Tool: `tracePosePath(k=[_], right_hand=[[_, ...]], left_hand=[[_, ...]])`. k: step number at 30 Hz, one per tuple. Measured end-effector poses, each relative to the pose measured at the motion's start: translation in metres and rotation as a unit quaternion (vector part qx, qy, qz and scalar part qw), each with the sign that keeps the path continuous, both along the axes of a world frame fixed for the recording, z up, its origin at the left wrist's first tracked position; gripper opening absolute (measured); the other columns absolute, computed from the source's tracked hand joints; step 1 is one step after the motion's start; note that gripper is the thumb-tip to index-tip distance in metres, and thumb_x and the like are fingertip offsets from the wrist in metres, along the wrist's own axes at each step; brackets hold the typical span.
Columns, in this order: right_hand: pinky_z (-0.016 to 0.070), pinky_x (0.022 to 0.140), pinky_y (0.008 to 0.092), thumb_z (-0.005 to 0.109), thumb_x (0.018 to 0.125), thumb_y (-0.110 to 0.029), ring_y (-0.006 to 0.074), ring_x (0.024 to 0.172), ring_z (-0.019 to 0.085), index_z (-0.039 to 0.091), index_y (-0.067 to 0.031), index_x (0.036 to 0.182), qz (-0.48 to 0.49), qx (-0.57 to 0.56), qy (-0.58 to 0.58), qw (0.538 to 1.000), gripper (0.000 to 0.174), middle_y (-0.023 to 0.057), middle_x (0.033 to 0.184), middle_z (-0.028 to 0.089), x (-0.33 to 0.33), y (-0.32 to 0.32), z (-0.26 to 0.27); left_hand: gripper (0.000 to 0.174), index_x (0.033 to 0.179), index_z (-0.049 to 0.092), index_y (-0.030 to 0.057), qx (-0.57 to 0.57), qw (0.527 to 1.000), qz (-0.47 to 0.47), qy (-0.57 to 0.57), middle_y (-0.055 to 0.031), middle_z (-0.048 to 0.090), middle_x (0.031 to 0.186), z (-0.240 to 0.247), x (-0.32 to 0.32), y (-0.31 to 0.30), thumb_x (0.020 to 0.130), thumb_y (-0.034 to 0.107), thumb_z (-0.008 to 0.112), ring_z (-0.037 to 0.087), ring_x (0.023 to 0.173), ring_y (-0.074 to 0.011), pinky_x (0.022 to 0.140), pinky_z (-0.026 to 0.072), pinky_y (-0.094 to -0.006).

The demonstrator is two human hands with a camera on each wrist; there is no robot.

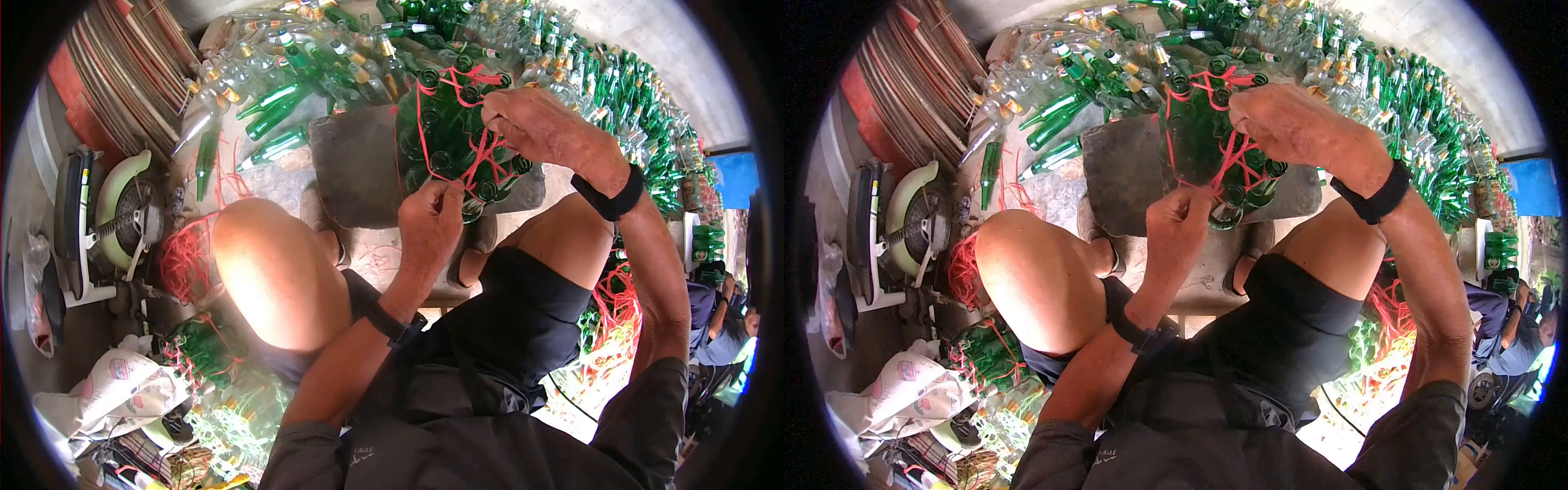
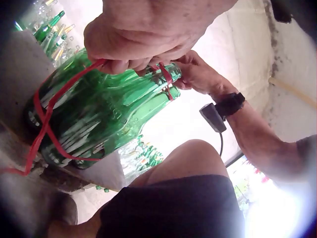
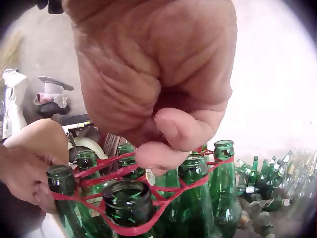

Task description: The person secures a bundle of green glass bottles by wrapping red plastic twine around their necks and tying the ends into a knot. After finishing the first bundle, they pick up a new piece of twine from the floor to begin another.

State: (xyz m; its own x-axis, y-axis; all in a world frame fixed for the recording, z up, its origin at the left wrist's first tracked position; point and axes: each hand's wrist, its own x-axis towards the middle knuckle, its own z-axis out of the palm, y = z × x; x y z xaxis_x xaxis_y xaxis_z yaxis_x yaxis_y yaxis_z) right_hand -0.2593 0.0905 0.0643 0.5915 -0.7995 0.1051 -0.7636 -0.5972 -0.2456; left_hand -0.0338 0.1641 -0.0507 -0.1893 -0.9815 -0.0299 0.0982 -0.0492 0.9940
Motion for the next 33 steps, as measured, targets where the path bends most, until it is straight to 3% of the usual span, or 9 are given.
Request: tracePosePath(k=[11, 14, 16, 17, 19, 23, 26, 28, 33], right_hand=[[0.0500, 0.070, 0.0506, 0.061, 0.089, -0.004, 0.0423, 0.084, 0.064, 0.062, -0.0039, 0.089, -0.038, 0.051, 0.005, 0.998, 0.001, 0.0174, 0.083, 0.064, 0.007, -0.016, -0.009], [0.0528, 0.065, 0.0476, 0.057, 0.089, -0.001, 0.0371, 0.072, 0.068, 0.068, -0.0024, 0.093, -0.014, 0.033, -0.037, 0.999, 0.012, 0.0161, 0.084, 0.068, 0.011, -0.018, -0.013], [0.0542, 0.057, 0.0432, 0.052, 0.088, 0.002, 0.0286, 0.056, 0.068, 0.073, -0.0002, 0.101, -0.179, 0.267, -0.008, 0.947, 0.025, 0.0158, 0.082, 0.070, 0.030, -0.010, 0.019], [0.0542, 0.057, 0.0432, 0.052, 0.088, 0.002, 0.0286, 0.056, 0.068, 0.073, -0.0002, 0.101, -0.180, 0.267, -0.009, 0.947, 0.025, 0.0158, 0.082, 0.070, 0.029, -0.011, 0.017], [0.0460, 0.040, 0.0310, 0.052, 0.095, -0.001, 0.0138, 0.041, 0.059, 0.072, 0.0014, 0.102, -0.122, 0.240, -0.039, 0.962, 0.022, 0.0076, 0.059, 0.059, 0.023, -0.016, 0.008], [0.0468, 0.041, 0.0305, 0.052, 0.094, -0.001, 0.0135, 0.041, 0.059, 0.072, 0.0021, 0.103, -0.152, 0.283, -0.061, 0.945, 0.022, 0.0072, 0.059, 0.059, 0.017, -0.014, 0.005], [0.0537, 0.051, 0.0361, 0.054, 0.094, -0.004, 0.0232, 0.051, 0.065, 0.072, 0.0032, 0.104, -0.174, 0.293, -0.077, 0.937, 0.021, 0.0117, 0.063, 0.062, 0.018, -0.001, 0.005], [0.0569, 0.071, 0.0470, 0.062, 0.092, -0.012, 0.0367, 0.076, 0.072, 0.070, 0.0021, 0.108, -0.080, -0.012, -0.023, 0.996, 0.023, 0.0222, 0.085, 0.069, 0.012, 0.009, -0.011], [0.0542, 0.083, 0.0505, 0.079, 0.083, -0.032, 0.0402, 0.100, 0.067, 0.060, 0.0029, 0.117, -0.183, -0.063, -0.028, 0.981, 0.053, 0.0211, 0.102, 0.065, 0.058, 0.073, -0.008]], left_hand=[[0.021, 0.087, 0.071, -0.0054, -0.027, 0.999, 0.021, -0.021, 0.0046, 0.054, 0.066, -0.001, -0.002, 0.002, 0.101, 0.009, 0.063, 0.045, 0.065, -0.0020, 0.055, 0.0356, -0.0251], [0.020, 0.088, 0.071, -0.0057, -0.035, 0.999, 0.022, -0.034, 0.0041, 0.055, 0.065, -0.003, -0.001, 0.001, 0.099, 0.008, 0.063, 0.046, 0.064, -0.0019, 0.055, 0.0368, -0.0250], [0.020, 0.087, 0.072, -0.0055, -0.026, 0.999, 0.013, -0.038, 0.0042, 0.056, 0.065, -0.003, 0.002, 0.001, 0.099, 0.008, 0.063, 0.046, 0.063, -0.0019, 0.055, 0.0369, -0.0250], [0.020, 0.086, 0.072, -0.0054, -0.018, 0.999, 0.004, -0.040, 0.0043, 0.056, 0.065, -0.001, 0.004, 0.000, 0.099, 0.007, 0.064, 0.046, 0.063, -0.0018, 0.055, 0.0370, -0.0250], [0.019, 0.085, 0.073, -0.0050, 0.023, 0.999, 0.000, -0.031, 0.0048, 0.056, 0.065, 0.005, 0.007, 0.001, 0.098, 0.007, 0.064, 0.046, 0.062, -0.0016, 0.055, 0.0373, -0.0249], [0.020, 0.083, 0.073, -0.0043, 0.017, 0.999, -0.020, -0.038, 0.0046, 0.059, 0.066, 0.003, 0.019, -0.002, 0.097, 0.007, 0.065, 0.050, 0.062, -0.0012, 0.055, 0.0399, -0.0235], [0.020, 0.084, 0.074, -0.0049, 0.007, 1.000, -0.012, -0.025, 0.0024, 0.065, 0.069, 0.006, 0.025, -0.001, 0.097, 0.008, 0.065, 0.053, 0.064, -0.0017, 0.057, 0.0425, -0.0226], [0.020, 0.085, 0.074, -0.0053, 0.006, 0.999, -0.020, -0.031, 0.0015, 0.067, 0.070, 0.005, 0.027, -0.001, 0.097, 0.008, 0.066, 0.054, 0.064, -0.0020, 0.058, 0.0429, -0.0225], [0.020, 0.087, 0.075, -0.0057, -0.005, 0.999, -0.028, -0.043, 0.0010, 0.069, 0.072, 0.000, 0.027, -0.004, 0.098, 0.008, 0.066, 0.054, 0.065, -0.0023, 0.058, 0.0437, -0.0228]])
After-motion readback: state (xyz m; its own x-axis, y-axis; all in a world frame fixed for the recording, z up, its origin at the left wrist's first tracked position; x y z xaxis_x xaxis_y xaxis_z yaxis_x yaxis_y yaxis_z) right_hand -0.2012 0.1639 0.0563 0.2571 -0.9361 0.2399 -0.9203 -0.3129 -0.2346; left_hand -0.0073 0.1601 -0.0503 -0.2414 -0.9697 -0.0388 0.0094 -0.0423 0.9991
